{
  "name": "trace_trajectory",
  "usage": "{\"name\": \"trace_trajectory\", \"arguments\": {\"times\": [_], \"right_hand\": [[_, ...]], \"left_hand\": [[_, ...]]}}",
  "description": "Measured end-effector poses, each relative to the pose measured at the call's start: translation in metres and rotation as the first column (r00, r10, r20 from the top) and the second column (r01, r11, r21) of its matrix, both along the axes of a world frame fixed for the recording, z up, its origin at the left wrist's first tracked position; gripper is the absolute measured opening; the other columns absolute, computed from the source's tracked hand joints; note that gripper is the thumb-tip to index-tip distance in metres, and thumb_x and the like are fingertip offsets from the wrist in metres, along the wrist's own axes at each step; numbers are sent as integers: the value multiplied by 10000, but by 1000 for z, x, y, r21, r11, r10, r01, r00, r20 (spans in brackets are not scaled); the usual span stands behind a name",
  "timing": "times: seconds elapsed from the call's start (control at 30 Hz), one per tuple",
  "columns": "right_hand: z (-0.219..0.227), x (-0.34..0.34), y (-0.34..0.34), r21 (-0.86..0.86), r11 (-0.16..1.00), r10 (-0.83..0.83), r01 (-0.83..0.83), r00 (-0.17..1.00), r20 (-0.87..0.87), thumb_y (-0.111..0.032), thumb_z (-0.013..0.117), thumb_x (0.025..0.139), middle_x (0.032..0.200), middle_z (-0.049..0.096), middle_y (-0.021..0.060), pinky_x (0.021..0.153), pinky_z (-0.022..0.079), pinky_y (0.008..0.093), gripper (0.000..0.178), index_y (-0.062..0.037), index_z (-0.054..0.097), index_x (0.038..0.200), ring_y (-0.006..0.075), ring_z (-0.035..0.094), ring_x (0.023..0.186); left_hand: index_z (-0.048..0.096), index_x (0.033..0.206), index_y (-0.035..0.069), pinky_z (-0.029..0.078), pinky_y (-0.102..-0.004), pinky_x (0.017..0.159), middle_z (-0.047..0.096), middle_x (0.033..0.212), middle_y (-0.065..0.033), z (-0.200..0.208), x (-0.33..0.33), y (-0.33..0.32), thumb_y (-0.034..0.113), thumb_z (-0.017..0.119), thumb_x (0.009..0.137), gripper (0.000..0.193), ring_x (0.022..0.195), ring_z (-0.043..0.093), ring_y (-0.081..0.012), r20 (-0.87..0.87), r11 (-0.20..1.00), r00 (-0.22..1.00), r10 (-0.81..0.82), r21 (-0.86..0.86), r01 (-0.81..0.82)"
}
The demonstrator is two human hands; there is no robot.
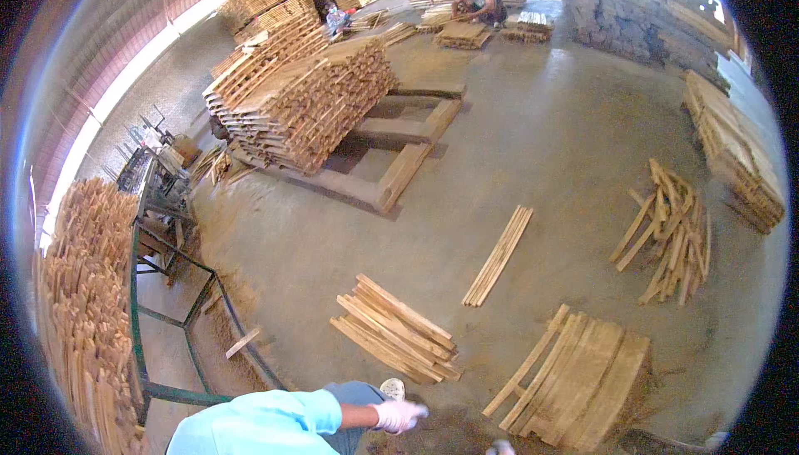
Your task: The person sorts and stacks thin wooden planks on the floor in a workshop. They pick up planks one by one, align them, and place them into neat piles, then lift a completed stack and move it to a larger pile.
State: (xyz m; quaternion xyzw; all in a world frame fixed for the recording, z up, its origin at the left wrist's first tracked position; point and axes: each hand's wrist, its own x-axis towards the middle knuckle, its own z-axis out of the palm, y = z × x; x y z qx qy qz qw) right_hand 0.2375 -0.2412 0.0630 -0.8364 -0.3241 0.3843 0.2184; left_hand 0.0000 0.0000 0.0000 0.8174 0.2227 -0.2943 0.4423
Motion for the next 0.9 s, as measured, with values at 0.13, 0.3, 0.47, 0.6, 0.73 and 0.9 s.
{"name": "trace_trajectory", "arguments": {"times": [0.13,0.3,0.47,0.6,0.73,0.9], "right_hand": [[-133,17,27,123,992,11,-7,999,-36,-243,623,966,1065,697,200,882,529,423,253,-43,667,1113,382,654,1008],[-234,5,11,-129,923,361,-363,932,-41,-286,643,904,1017,702,201,836,539,436,306,-77,670,1126,395,663,964],[-223,7,53,-62,741,671,-669,732,118,-404,691,855,1048,700,154,851,547,449,471,-134,633,1236,357,678,988],[-168,-32,100,260,867,155,-426,726,670,-191,704,788,1143,644,196,873,508,519,492,-67,596,1251,411,615,1041],[-124,-64,100,526,749,86,-403,847,525,-118,707,798,1072,675,213,844,541,460,436,-16,628,1215,400,652,977],[-130,-96,100,-73,701,711,-710,703,-19,-332,624,901,1046,697,205,830,544,460,438,-109,615,1278,388,671,990]], "left_hand": [[590,1284,108,524,-507,901,690,1145,-209,-111,15,57,249,540,902,411,1072,655,-400,-101,983,995,-7,182,26],[603,1304,111,532,-497,903,690,1127,-205,-185,9,59,297,579,892,453,1101,655,-375,-378,892,834,-403,44,451],[518,1354,151,534,-506,827,611,1106,-167,-165,29,39,431,632,892,552,1031,617,-381,232,793,761,-606,252,554],[670,1080,61,529,-500,859,690,1025,-181,-142,78,25,311,596,909,311,1007,656,-375,363,897,821,-441,162,411],[672,1009,50,518,-526,855,708,1009,-146,-189,80,-7,369,638,847,359,996,661,-377,173,717,789,-590,561,414],[689,1156,65,504,-500,941,708,1090,-177,-244,11,-25,393,618,858,449,1098,653,-367,-112,308,307,-945,14,951]]}}
